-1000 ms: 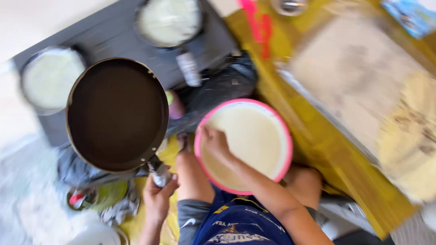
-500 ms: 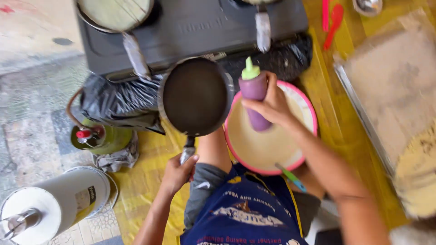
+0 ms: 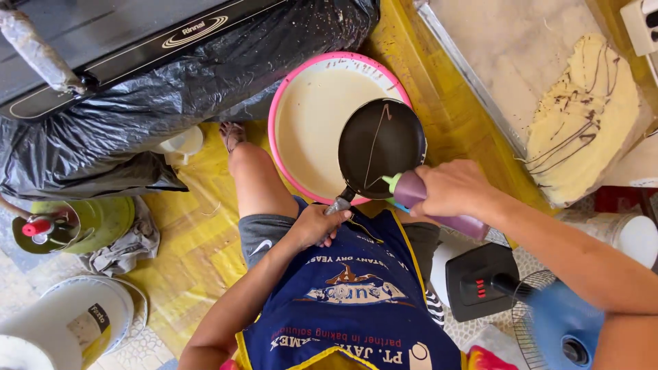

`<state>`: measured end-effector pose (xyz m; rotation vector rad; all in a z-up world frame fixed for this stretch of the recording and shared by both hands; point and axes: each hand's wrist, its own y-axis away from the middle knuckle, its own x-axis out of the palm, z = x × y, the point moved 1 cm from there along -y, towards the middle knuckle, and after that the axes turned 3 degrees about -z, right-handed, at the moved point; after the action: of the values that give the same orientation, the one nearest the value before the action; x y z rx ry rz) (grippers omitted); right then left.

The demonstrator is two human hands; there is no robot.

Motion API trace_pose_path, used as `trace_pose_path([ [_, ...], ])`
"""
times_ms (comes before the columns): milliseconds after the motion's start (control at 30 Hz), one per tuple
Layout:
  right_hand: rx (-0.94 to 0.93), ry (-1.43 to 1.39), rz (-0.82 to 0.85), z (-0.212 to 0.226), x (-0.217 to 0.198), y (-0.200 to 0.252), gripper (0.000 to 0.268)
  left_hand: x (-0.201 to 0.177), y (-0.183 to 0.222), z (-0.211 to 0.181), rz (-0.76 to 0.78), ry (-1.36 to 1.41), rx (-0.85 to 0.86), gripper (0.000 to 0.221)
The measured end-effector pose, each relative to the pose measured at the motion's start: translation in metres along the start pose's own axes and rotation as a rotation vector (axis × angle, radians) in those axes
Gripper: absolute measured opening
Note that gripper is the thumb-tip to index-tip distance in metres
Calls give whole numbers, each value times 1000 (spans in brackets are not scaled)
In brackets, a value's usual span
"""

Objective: Preparing and cooking multiple crepes simultaneously on a gas stove using pans and batter.

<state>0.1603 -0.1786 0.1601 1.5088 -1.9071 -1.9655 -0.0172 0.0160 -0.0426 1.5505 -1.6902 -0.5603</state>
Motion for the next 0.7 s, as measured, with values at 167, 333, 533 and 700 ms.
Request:
trace_pose_path([
  [167, 205, -162, -105, -23, -29, 22, 91, -3, 24, -31, 42, -9, 30, 44],
  [333, 242, -273, -54, -14, -58, 25, 77, -27, 49, -62, -6, 8, 17, 40],
  [533, -104, -1083, -788, 15, -96, -102, 92, -116, 72, -25, -411, 211, 176, 28],
  [700, -794, -1515, -1194, 158, -115, -285, 93, -211, 133, -17, -988, 78, 308, 26],
])
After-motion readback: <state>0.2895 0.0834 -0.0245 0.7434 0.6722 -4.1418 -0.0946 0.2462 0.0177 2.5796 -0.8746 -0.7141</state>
